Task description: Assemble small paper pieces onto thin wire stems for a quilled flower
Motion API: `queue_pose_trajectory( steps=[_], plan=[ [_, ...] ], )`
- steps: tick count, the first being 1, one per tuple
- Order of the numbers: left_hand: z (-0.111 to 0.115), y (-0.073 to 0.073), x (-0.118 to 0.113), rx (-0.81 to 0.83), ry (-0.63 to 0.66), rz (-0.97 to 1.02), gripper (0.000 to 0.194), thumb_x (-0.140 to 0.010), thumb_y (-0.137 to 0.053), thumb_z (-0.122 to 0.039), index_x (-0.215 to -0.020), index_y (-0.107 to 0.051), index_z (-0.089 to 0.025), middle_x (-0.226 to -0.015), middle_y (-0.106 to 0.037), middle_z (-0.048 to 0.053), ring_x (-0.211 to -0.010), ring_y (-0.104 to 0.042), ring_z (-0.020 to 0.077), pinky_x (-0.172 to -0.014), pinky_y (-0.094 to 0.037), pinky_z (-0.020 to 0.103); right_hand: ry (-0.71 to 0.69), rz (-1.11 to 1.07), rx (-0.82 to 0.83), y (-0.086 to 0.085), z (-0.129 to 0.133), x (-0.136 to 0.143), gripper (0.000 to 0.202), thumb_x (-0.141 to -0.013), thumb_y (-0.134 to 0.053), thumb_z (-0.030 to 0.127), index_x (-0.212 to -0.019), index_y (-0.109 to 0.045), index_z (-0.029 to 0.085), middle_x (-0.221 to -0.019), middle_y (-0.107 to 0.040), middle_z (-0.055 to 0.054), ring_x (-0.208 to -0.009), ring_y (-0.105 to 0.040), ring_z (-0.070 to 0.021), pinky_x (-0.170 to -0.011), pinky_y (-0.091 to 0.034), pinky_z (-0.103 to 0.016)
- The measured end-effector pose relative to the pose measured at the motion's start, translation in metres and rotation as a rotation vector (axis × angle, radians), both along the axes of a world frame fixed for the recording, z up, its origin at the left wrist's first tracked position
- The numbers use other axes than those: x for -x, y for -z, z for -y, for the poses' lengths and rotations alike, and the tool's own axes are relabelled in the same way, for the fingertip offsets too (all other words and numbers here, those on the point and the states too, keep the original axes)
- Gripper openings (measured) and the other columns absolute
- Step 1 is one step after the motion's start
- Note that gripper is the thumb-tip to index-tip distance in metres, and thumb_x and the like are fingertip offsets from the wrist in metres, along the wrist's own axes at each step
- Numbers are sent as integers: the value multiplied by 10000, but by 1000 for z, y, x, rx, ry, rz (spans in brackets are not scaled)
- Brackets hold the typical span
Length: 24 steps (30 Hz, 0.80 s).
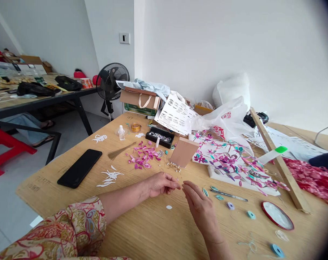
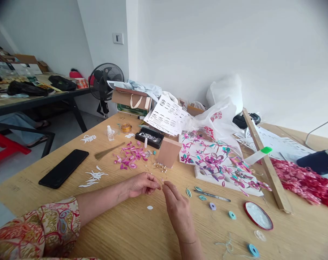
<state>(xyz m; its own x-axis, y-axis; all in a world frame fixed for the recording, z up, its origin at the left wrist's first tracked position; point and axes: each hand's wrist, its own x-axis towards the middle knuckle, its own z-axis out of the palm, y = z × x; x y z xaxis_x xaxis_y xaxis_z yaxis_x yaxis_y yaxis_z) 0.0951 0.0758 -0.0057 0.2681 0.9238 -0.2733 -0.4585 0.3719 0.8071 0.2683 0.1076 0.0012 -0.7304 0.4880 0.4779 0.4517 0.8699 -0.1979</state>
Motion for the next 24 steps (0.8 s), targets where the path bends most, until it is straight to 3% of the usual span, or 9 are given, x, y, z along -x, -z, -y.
queue_pose_trajectory(
  steps=[4, 7, 10, 12, 15, 17, 24],
  plan=[
    [0, 1, -2, -13, 19, -37, 230, -551, -693, -305, -629, -613, -104, -493, -473, -35, -448, -361, 45, -479, -222, 215, 1, -18, 104, -4, 2, -1, 259, -842, -327, 127, -899, -565, 211, -843, -637, -43, -730, -605, -129, -611, -462, -216],
    [1, 0, -5, -122, -40, -229, 205, -607, -655, -309, -635, -609, -111, -548, -481, -26, -498, -380, 58, -506, -264, 212, 104, -100, 230, -9, 5, 3, 219, -827, -366, 195, -788, -581, 203, -697, -632, -28, -612, -599, -129, -551, -446, -217],
    [3, -2, -8, -437, -143, -658, 164, -710, -570, -271, -653, -615, -124, -637, -504, 6, -610, -437, 95, -587, -322, 224, 275, -199, 504, -10, 6, 9, 184, -785, -447, 292, -680, -560, 192, -516, -590, 4, -464, -565, -129, -463, -423, -216],
    [5, -2, -8, -707, -139, -956, 198, -781, -483, -239, -689, -621, -133, -695, -518, 33, -694, -456, 123, -658, -336, 241, 323, -256, 690, -8, 4, 12, 204, -766, -467, 333, -636, -533, 190, -442, -550, 20, -405, -534, -129, -413, -412, -214],
    [7, 0, -8, -916, -114, -1204, 271, -839, -379, -224, -757, -623, -139, -731, -532, 59, -746, -459, 144, -708, -341, 260, 315, -302, 772, -4, 1, 12, 239, -759, -456, 372, -614, -505, 188, -434, -537, 17, -393, -518, -128, -388, -414, -215],
    [7, 2, -8, -900, -146, -1200, 275, -842, -383, -245, -788, -633, -143, -739, -540, 58, -738, -474, 137, -696, -356, 247, 316, -303, 749, -2, 0, 12, 241, -759, -454, 380, -631, -515, 185, -451, -546, 13, -410, -526, -130, -405, -422, -218],
    [2, 4, -11, -586, -233, -820, 141, -744, -557, -249, -756, -669, -165, -715, -583, 30, -707, -525, 119, -668, -394, 212, 319, -257, 615, -2, 3, 11, 206, -760, -474, 362, -678, -568, 197, -498, -579, 3, -467, -556, -145, -468, -415, -230]
  ],
)
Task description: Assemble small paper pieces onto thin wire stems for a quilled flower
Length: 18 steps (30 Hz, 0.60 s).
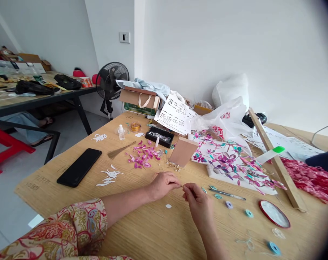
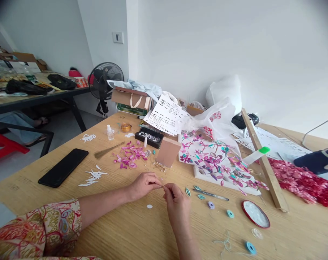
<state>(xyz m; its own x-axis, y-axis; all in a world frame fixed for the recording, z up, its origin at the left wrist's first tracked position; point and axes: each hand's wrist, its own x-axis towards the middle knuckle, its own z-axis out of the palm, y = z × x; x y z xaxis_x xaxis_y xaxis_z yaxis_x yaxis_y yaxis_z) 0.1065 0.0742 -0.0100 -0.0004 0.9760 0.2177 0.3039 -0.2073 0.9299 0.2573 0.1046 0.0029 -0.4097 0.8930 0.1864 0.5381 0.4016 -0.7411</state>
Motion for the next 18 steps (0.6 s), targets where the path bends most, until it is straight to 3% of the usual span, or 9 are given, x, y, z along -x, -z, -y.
queue_pose_trajectory(
  steps=[7, 11, 14, 16, 18],
  plan=[
    [-3, 3, -2, 286, -20, 338, 171, -644, -621, -294, -658, -652, -126, -597, -545, -11, -558, -441, 81, -554, -325, 207, 48, 48, -48, -3, -5, -7, 216, -780, -454, 355, -689, -565, 194, -459, -565, 19, -428, -557, -137, -444, -415, -219],
    [-4, 1, 3, 496, 35, 689, 258, -535, -692, -327, -626, -620, -97, -563, -528, -18, -492, -391, 52, -506, -280, 204, 130, 43, -323, -10, -3, -14, 169, -796, -457, 314, -747, -563, 191, -580, -610, -10, -504, -585, -137, -501, -440, -230],
    [-4, -1, 9, 587, 143, 830, 284, -512, -716, -325, -648, -619, -95, -507, -495, -33, -466, -385, 43, -489, -246, 201, -131, 84, -544, -11, 1, -12, 152, -815, -443, 230, -907, -562, 204, -876, -641, -60, -757, -618, -150, -653, -474, -241],
    [-4, -2, 12, 634, 225, 884, 272, -522, -719, -309, -664, -623, -98, -480, -477, -38, -454, -390, 40, -483, -234, 200, -302, 176, -578, -7, 1, -10, 234, -832, -397, 164, -1016, -530, 220, -1020, -610, -68, -883, -596, -149, -721, -474, -245],
    [-4, -3, 14, 672, 275, 912, 258, -520, -726, -285, -666, -627, -96, -502, -496, -29, -456, -397, 38, -480, -233, 201, -355, 243, -582, -1, -2, -10, 284, -836, -357, 118, -1049, -512, 223, -1074, -591, -68, -919, -585, -146, -733, -476, -245]
  ],
)
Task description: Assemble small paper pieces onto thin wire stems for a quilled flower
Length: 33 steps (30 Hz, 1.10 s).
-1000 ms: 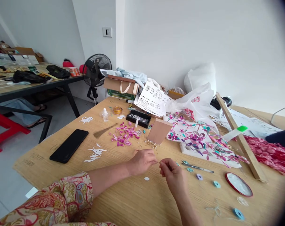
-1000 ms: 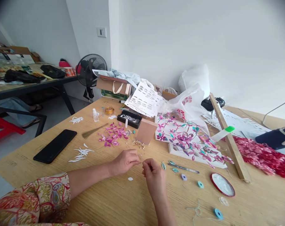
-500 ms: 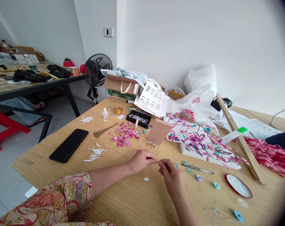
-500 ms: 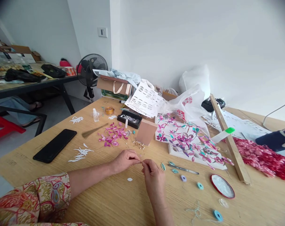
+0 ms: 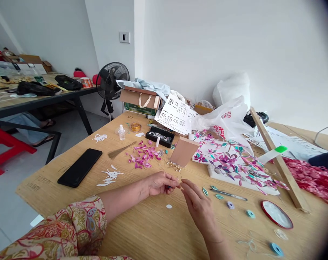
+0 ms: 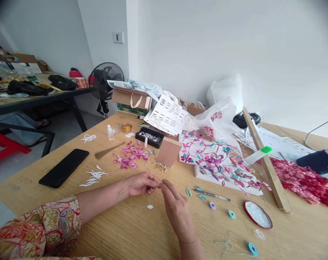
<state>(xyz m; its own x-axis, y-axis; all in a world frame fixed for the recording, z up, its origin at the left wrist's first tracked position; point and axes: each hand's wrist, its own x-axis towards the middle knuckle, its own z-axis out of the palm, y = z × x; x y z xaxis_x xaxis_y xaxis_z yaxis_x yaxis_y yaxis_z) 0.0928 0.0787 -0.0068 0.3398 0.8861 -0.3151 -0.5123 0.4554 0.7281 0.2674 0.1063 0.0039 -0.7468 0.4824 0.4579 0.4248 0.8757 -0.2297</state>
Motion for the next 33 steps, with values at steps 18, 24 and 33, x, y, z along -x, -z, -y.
queue_pose_trajectory(
  steps=[18, 24, 33],
  plan=[
    [8, -2, -10, -914, -167, -1129, 223, -802, -428, -187, -703, -621, -137, -720, -522, 44, -721, -452, 128, -678, -332, 248, 420, -183, 594, 1, -7, 1, 218, -776, -421, 324, -621, -500, 192, -433, -548, 29, -353, -514, -113, -357, -385, -195],
    [-2, 3, -6, -289, -226, -547, 168, -645, -618, -273, -614, -598, -109, -576, -505, -20, -530, -411, 69, -532, -306, 208, 449, -298, 255, -8, -5, -10, 142, -789, -470, 305, -782, -554, 190, -614, -608, -14, -506, -576, -135, -497, -439, -237],
    [0, 2, 0, -66, 5, -82, 243, -528, -714, -291, -641, -619, -98, -514, -498, -32, -467, -386, 44, -477, -232, 208, -12, -67, 33, 3, -2, 2, 212, -844, -376, 134, -948, -544, 211, -940, -624, -53, -804, -603, -128, -665, -467, -208]
  ],
)
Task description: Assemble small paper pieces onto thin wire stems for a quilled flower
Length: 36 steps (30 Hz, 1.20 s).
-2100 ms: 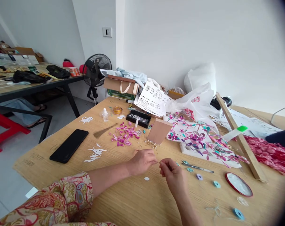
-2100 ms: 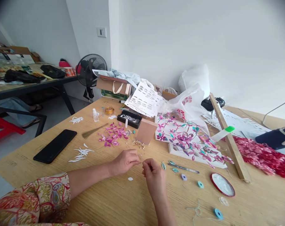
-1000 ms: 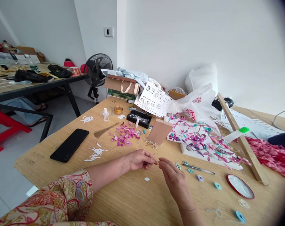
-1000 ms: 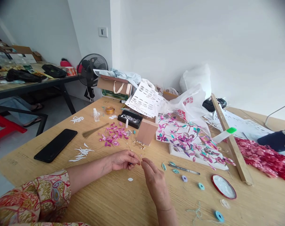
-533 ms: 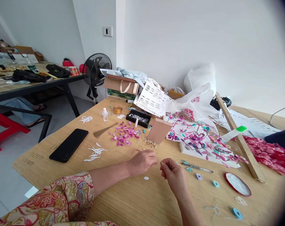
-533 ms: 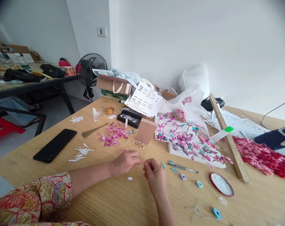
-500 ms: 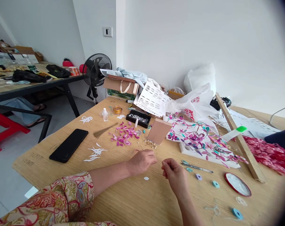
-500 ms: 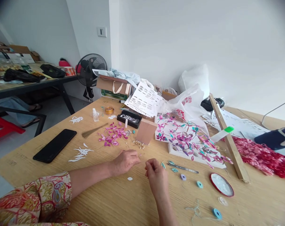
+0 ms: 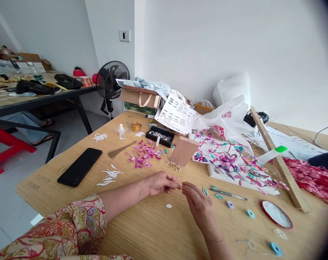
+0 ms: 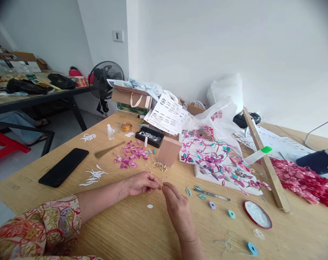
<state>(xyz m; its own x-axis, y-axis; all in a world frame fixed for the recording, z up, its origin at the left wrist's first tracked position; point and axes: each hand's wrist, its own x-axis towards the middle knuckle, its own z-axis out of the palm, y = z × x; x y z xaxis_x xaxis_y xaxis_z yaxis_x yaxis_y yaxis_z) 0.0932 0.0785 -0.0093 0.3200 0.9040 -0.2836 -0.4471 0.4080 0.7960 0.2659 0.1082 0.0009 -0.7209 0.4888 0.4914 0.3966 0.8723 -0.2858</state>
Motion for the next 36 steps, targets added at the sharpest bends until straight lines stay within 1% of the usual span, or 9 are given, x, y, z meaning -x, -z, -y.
queue_pose_trajectory(
  steps=[6, 11, 14, 16, 20, 22, 25, 32, 36],
  plan=[
    [1, -1, -4, -138, -34, -230, 170, -633, -646, -268, -638, -595, -106, -530, -473, -37, -494, -383, 52, -494, -276, 199, 106, -63, 170, -6, 2, 1, 186, -818, -387, 188, -761, -564, 194, -664, -627, -24, -599, -590, -128, -542, -435, -212],
    [6, -4, -9, -771, -97, -1020, 177, -788, -477, -201, -688, -603, -127, -694, -517, 21, -694, -461, 111, -653, -348, 229, 336, -105, 612, -1, 2, 7, 185, -765, -454, 314, -639, -519, 196, -462, -549, 23, -428, -532, -127, -431, -400, -215],
    [7, -4, -10, -955, -82, -1219, 219, -817, -414, -167, -708, -601, -131, -732, -519, 39, -735, -472, 123, -676, -352, 230, 369, -133, 667, 4, -3, 5, 226, -768, -434, 343, -612, -501, 194, -419, -528, 30, -366, -503, -120, -371, -385, -207],
    [5, -3, -10, -824, -159, -1096, 163, -780, -478, -157, -683, -607, -129, -704, -521, 24, -700, -479, 108, -656, -354, 214, 415, -159, 658, 4, -7, -1, 231, -774, -428, 356, -633, -506, 191, -416, -525, 30, -359, -497, -119, -370, -386, -210],
    [0, -2, -8, -291, -228, -553, 111, -675, -598, -196, -604, -597, -110, -602, -516, -14, -549, -430, 67, -554, -326, 203, 460, -239, 429, -5, -4, -8, 180, -779, -467, 347, -763, -548, 187, -546, -584, 1, -442, -539, -123, -452, -423, -228],
    [-2, -1, -5, -109, -165, -285, 158, -634, -635, -256, -616, -599, -103, -583, -523, -19, -493, -392, 51, -508, -291, 202, 324, -232, 245, -8, 0, -7, 149, -786, -485, 303, -860, -559, 197, -758, -630, -45, -553, -581, -129, -514, -452, -237],
    [-2, 0, -1, -24, -57, -48, 224, -560, -694, -287, -645, -611, -97, -578, -533, -16, -471, -385, 39, -489, -256, 202, 82, -113, 90, -7, 3, -2, 196, -819, -449, 212, -995, -535, 220, -996, -600, -70, -800, -599, -150, -655, -475, -246],
    [-1, 0, -1, -5, 23, -24, 227, -538, -709, -290, -617, -609, -101, -485, -480, -36, -463, -388, 46, -473, -231, 205, 1, -20, 102, -1, 0, -2, 210, -841, -354, 144, -860, -554, 206, -827, -620, -44, -733, -586, -122, -636, -448, -211],
    [1, -2, -5, -151, -38, -254, 196, -622, -647, -294, -642, -605, -103, -533, -473, -32, -505, -385, 56, -499, -278, 199, 170, -31, 279, -6, 3, 3, 189, -805, -376, 232, -723, -543, 198, -637, -600, -25, -596, -571, -138, -557, -426, -231]
  ],
)
